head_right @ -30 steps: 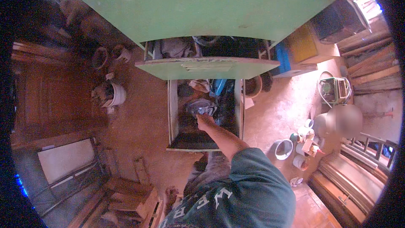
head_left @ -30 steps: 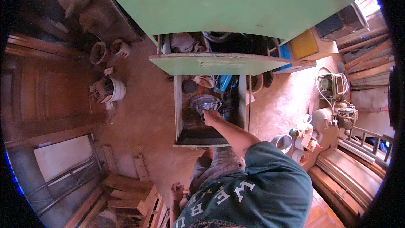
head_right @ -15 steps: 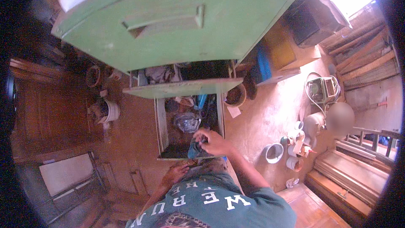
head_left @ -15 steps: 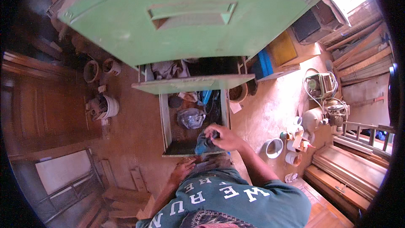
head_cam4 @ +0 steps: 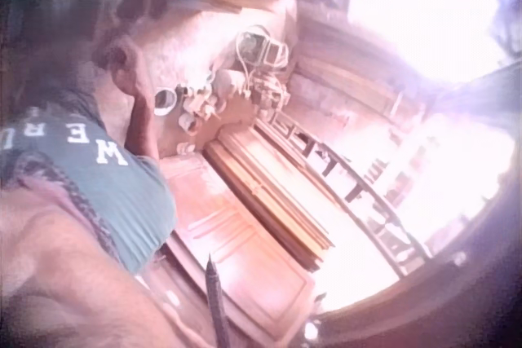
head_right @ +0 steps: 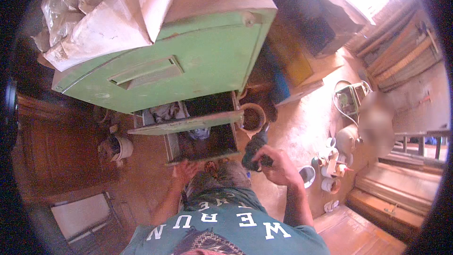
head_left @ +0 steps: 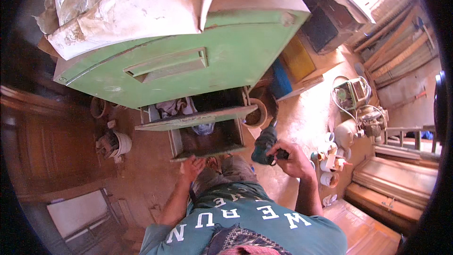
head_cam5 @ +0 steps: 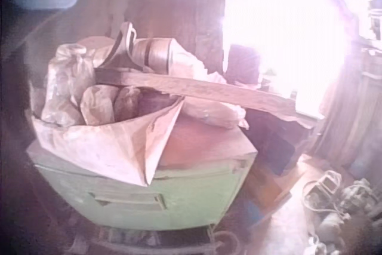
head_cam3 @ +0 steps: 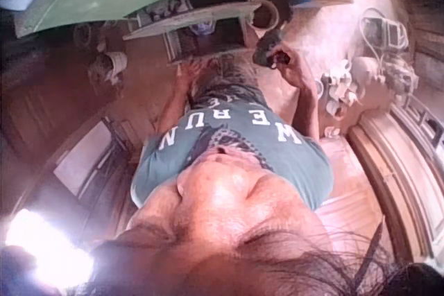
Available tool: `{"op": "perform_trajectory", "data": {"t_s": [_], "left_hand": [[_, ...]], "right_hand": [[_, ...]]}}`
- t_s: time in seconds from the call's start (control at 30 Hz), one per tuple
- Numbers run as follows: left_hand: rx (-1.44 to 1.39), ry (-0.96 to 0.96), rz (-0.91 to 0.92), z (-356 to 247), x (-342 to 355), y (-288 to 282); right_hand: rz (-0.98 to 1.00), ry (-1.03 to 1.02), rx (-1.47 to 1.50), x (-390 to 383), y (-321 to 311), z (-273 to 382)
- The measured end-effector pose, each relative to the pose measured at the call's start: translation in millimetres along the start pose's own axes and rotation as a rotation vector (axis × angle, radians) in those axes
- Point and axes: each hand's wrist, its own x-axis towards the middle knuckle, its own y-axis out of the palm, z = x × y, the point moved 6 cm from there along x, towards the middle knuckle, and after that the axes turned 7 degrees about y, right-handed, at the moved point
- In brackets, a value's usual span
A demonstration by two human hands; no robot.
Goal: The person assembles a wooden door by applying clamps to secure panels and frame pieces, using an axe to tap wooden blocks against the door edge, and then retrieves a power drill from a green metal cabinet.
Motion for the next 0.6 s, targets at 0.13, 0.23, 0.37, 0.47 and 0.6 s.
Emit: {"op": "perform_trajectory", "data": {"t_s": [0.13,0.23,0.37,0.47,0.6], "left_hand": [[-0.008,0.040,-0.295,-34.1,45.1,44.5],[-0.110,0.161,-0.334,-39.3,65.2,98.1],[-0.347,0.271,-0.355,-54.4,86.2,151.0],[-0.273,0.342,-0.409,-49.1,74.2,210.0],[-0.112,0.317,-0.365,-64.2,104.6,211.2]], "right_hand": [[-0.290,-0.008,0.126,-35.8,-19.2,-26.4],[-0.553,0.097,0.240,-77.7,-27.6,-70.3],[-0.704,0.217,0.332,-130.4,-24.6,-154.8],[-0.833,0.414,0.260,-182.9,-10.4,-248.2],[-0.899,0.588,0.148,-244.9,22.8,-359.7]]}}
